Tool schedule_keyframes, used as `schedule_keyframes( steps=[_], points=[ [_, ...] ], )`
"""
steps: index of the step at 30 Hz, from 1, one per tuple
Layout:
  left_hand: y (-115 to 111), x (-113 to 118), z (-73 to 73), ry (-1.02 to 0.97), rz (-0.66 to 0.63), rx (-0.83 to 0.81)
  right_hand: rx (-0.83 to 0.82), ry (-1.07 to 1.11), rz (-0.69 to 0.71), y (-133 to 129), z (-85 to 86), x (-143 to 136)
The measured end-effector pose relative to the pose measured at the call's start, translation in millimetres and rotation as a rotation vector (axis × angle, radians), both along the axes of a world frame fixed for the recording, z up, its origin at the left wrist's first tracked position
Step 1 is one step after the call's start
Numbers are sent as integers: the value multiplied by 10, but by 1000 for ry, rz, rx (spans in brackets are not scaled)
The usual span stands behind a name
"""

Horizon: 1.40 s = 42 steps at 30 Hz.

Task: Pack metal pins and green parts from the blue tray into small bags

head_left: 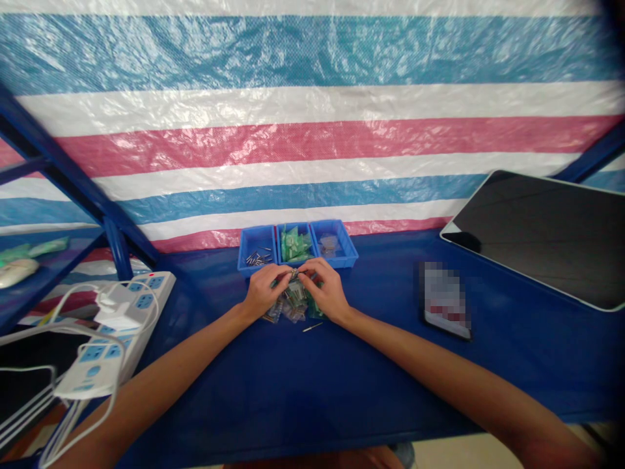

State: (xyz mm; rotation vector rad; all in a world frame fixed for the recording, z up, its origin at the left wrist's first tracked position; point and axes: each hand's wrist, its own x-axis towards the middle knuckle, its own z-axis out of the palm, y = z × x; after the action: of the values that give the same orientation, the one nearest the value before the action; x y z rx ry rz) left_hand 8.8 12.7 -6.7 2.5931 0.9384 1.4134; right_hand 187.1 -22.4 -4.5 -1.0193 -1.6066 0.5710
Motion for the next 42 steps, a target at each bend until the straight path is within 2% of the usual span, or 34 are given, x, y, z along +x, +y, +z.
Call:
schedule_keyframes(
  steps=[12, 18, 21, 26, 30, 33, 38, 42],
  points=[
    [-2, -26, -36, -101, -7, -41, -76, 16, -6, 0, -76, -17],
    [-14, -20, 28, -118, -150, -10, -86, 150, -25, 3, -110, -35],
    [-23, -24, 60, -81, -180, -15, -55, 128, -4, 0, -100, -26],
    [-30, -22, 96, -99, -138, 8, 16, 74, 36, 0, -91, 9],
    [-31, -17, 102, -117, -121, -13, -2, 101, 50, 1, -92, 1],
    [-33, -13, 93, -113, -116, -25, -14, 112, 25, -4, -62, -11],
    [-31, -15, 79, -126, -75, -29, 59, 65, -45, -4, 19, -11],
    [-29, -33, 66, -136, -70, -35, 73, 32, -47, 7, 59, -8]
  ],
)
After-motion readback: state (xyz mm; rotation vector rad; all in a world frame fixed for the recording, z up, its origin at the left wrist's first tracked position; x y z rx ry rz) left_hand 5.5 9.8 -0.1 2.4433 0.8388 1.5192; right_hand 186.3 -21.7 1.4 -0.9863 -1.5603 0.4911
